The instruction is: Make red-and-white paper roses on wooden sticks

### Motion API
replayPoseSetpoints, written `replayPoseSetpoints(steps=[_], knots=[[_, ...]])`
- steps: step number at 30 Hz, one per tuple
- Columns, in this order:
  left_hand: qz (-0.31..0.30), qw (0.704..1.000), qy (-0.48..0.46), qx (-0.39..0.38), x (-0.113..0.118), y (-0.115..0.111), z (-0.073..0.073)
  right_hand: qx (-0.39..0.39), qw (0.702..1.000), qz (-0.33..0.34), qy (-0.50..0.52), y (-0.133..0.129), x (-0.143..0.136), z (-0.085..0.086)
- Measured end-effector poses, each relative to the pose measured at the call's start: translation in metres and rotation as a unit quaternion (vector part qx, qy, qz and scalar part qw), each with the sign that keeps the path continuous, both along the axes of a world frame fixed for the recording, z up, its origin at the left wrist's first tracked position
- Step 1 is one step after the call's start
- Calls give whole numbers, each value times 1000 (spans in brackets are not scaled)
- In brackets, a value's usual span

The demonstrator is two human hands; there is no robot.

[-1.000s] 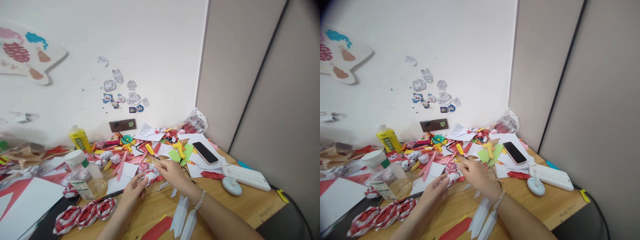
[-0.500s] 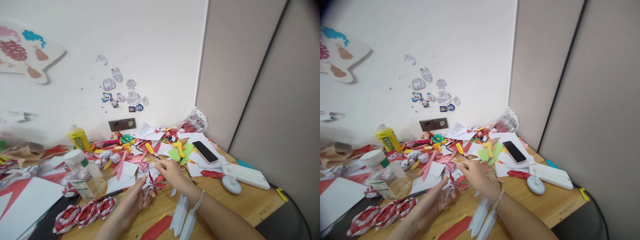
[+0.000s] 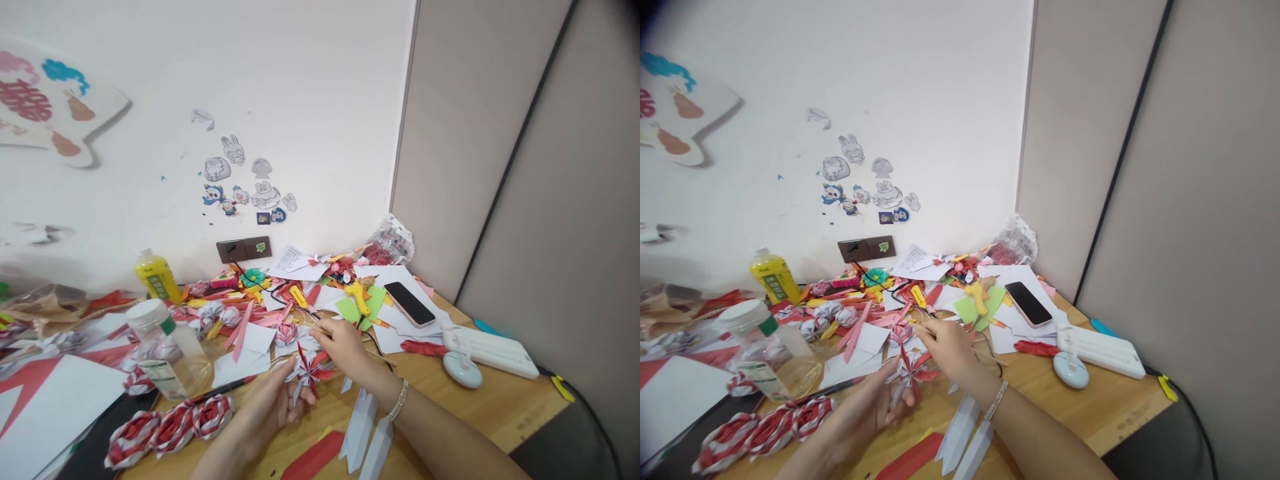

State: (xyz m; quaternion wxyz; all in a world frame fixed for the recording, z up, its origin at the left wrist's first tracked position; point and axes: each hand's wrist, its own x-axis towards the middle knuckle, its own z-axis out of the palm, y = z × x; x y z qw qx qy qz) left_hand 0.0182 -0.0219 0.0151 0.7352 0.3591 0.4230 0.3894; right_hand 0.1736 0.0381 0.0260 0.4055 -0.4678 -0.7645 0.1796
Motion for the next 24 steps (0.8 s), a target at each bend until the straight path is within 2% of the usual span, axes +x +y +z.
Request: replayPoseSetpoints(steps=[3, 5, 8, 11, 13, 17, 21, 24], knots=[[19, 998, 39, 35, -1, 2, 0, 34, 999, 17, 8, -4, 0, 3], [55, 993, 78, 67, -2, 7, -2, 60, 997, 36, 12, -8, 1, 4], [117, 977, 124, 129, -5, 16, -6, 92, 994, 53, 9, -12, 1, 5], [149, 960, 140, 192, -6, 18, -4, 107, 993, 55, 8, -13, 1, 4], [168, 936, 185, 248, -5, 15, 1, 109, 992, 58, 8, -14, 1, 4], [205, 866, 299, 345, -5, 7, 10, 110, 991, 75, 19, -16, 1, 7], [223, 827, 350, 380, -11, 9, 8, 103, 988, 106, 46, -18, 3, 14], [207, 800, 381, 415, -17, 13, 3, 112, 984, 134, 37, -19, 4, 17]])
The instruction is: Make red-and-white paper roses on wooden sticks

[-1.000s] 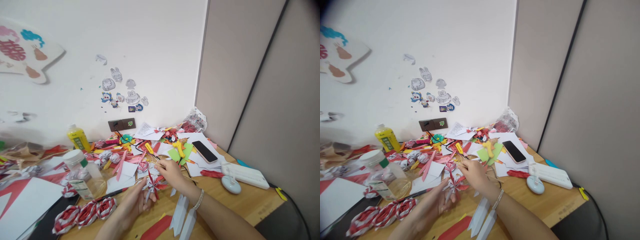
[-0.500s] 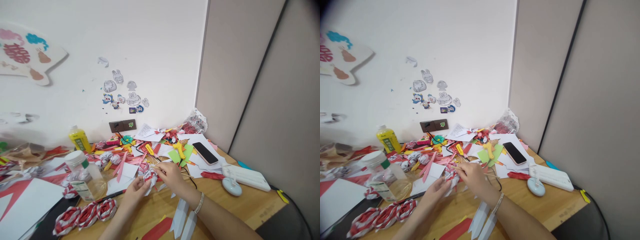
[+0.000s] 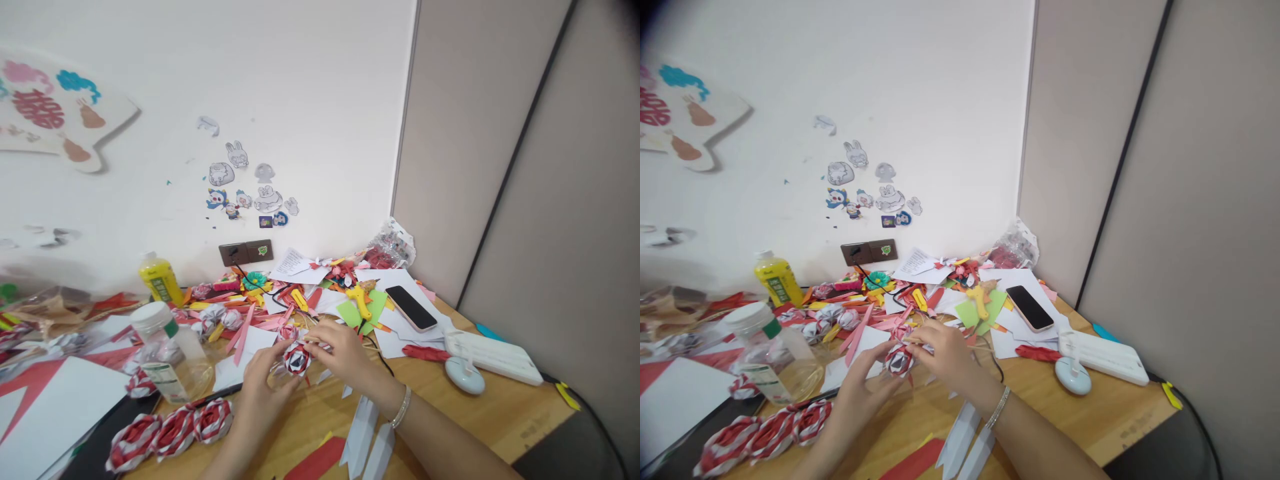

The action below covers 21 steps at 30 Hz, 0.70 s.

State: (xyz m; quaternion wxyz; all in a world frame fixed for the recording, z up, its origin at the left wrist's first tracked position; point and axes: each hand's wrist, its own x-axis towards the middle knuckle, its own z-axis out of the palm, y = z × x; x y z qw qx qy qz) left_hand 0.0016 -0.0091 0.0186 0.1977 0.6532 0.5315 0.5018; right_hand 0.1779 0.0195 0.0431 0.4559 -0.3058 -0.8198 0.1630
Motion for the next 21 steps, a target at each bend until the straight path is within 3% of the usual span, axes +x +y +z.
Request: replayPoseSetpoints(steps=[5, 13, 21], knots=[[-46, 998, 45, 26, -2, 3, -5, 12, 999, 21, -41, 3, 2, -2], [-49, 996, -64, 32, 1, 6, -18, -17, 999, 13, -25, 5, 1, -5], [-29, 999, 14, 34, -2, 6, -18, -20, 999, -30, -9, 6, -3, -12]])
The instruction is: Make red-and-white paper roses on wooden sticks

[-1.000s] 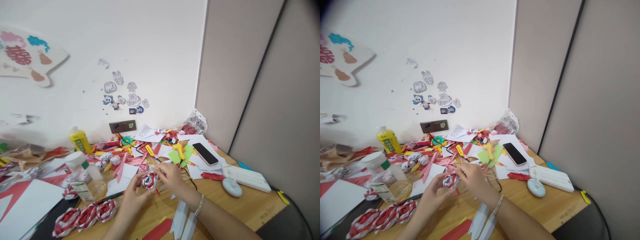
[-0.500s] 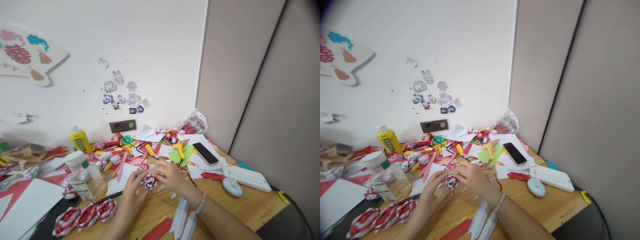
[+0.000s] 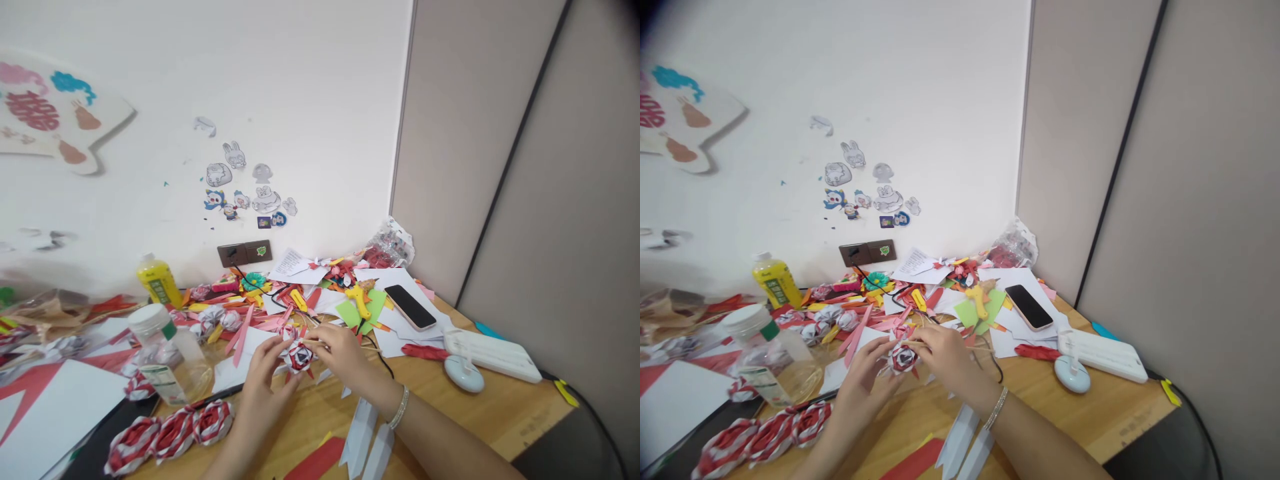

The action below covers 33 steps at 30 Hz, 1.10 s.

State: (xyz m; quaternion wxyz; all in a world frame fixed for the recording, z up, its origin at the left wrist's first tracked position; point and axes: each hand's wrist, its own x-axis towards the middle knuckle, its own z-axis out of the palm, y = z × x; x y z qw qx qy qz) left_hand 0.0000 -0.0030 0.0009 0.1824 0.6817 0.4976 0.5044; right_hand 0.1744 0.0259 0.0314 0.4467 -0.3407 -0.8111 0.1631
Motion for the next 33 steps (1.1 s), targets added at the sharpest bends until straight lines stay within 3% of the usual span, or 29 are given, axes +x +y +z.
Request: replayPoseSetpoints(steps=[7, 11, 17, 20, 24, 28, 33], knots=[[58, 998, 2, 13, 8, -4, 5, 43, 998, -38, -33, -7, -11, -12], [18, 998, -26, -48, 8, -4, 9, 2, 999, -45, 11, -8, -14, -9], [-39, 987, -116, -106, 11, -4, 0, -147, 987, -1, 57, -2, -10, 5], [-78, 972, -169, -141, 14, -5, -1, -169, 984, 12, 61, 0, -7, 5], [-117, 948, -230, -187, 16, -7, 8, -186, 982, 17, 40, 1, -4, 5], [-145, 932, -253, -214, 16, -6, 14, -144, 990, -4, -5, -1, -2, 11], [-112, 953, -221, -173, 16, -4, 7, -64, 995, -43, -70, -8, 1, 18]])
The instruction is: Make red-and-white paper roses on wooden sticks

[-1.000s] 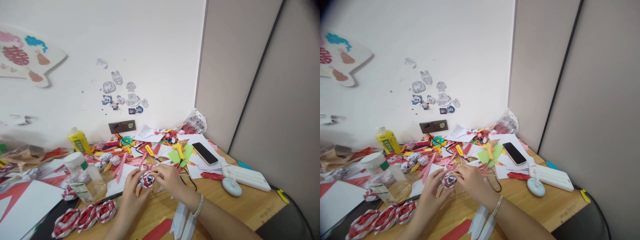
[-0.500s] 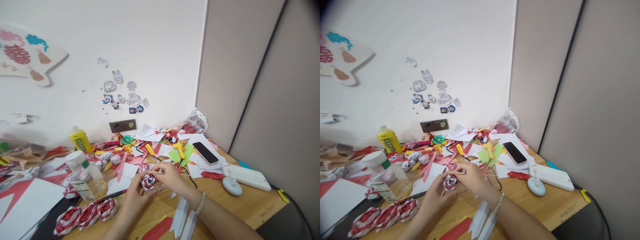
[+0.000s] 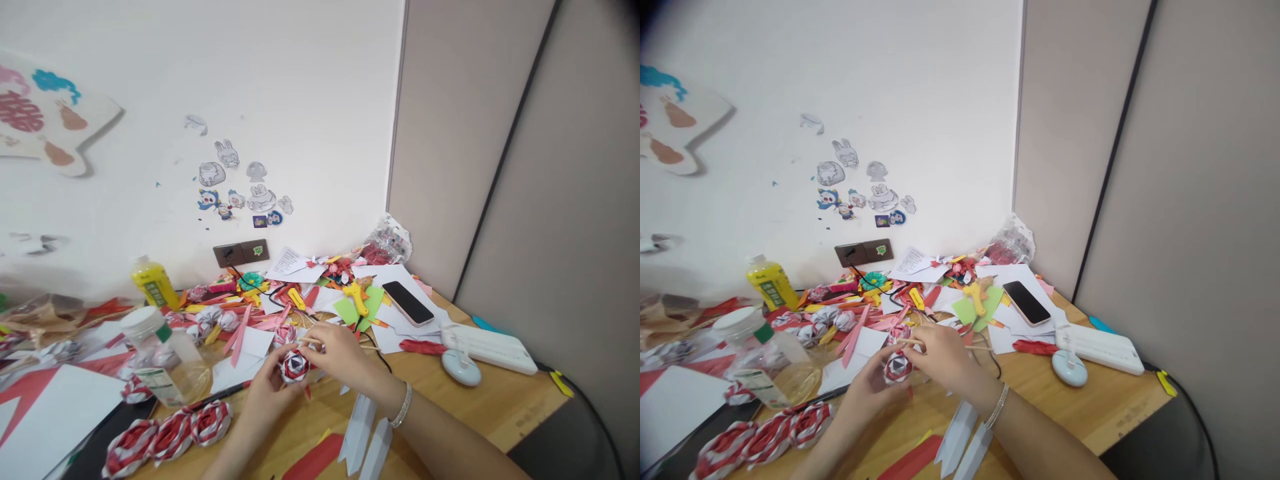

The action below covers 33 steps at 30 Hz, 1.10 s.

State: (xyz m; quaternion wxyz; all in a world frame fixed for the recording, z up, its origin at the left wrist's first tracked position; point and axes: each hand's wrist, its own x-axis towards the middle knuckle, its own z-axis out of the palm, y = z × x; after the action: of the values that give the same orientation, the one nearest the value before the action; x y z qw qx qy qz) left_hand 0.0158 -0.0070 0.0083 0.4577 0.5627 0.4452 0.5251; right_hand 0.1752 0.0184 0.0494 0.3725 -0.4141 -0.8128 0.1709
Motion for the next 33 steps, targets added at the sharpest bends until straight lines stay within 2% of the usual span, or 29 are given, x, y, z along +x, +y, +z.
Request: replayPoseSetpoints(steps=[5, 8, 13, 17, 20, 22, 24, 29, 31, 33], knots=[[70, 986, 134, 73, 0, -3, -3, 21, 999, 27, -13, 0, 1, -2], [72, 974, 180, 115, -1, -4, -2, 0, 1000, 24, -5, 4, 0, -5], [61, 969, 193, 138, -4, -3, -2, -69, 996, 56, 31, 9, -1, -10], [79, 964, 203, 150, -4, -2, -3, 32, 999, 13, -5, 5, -1, -10], [92, 959, 221, 153, -5, -1, -3, 109, 992, 23, -56, 0, -1, -7], [96, 954, 235, 162, -5, -2, -3, 123, 989, 22, -82, -2, 0, -5], [89, 949, 245, 175, -5, -2, -3, 100, 991, 18, -91, -2, 0, -3], [70, 946, 252, 194, -6, -3, -4, -28, 995, 61, -68, 5, 4, -1], [70, 947, 249, 192, -6, -3, -5, -30, 997, 53, -55, 6, 5, -1], [77, 948, 244, 191, -7, -2, -5, 16, 998, 30, -56, 4, 4, -2]])
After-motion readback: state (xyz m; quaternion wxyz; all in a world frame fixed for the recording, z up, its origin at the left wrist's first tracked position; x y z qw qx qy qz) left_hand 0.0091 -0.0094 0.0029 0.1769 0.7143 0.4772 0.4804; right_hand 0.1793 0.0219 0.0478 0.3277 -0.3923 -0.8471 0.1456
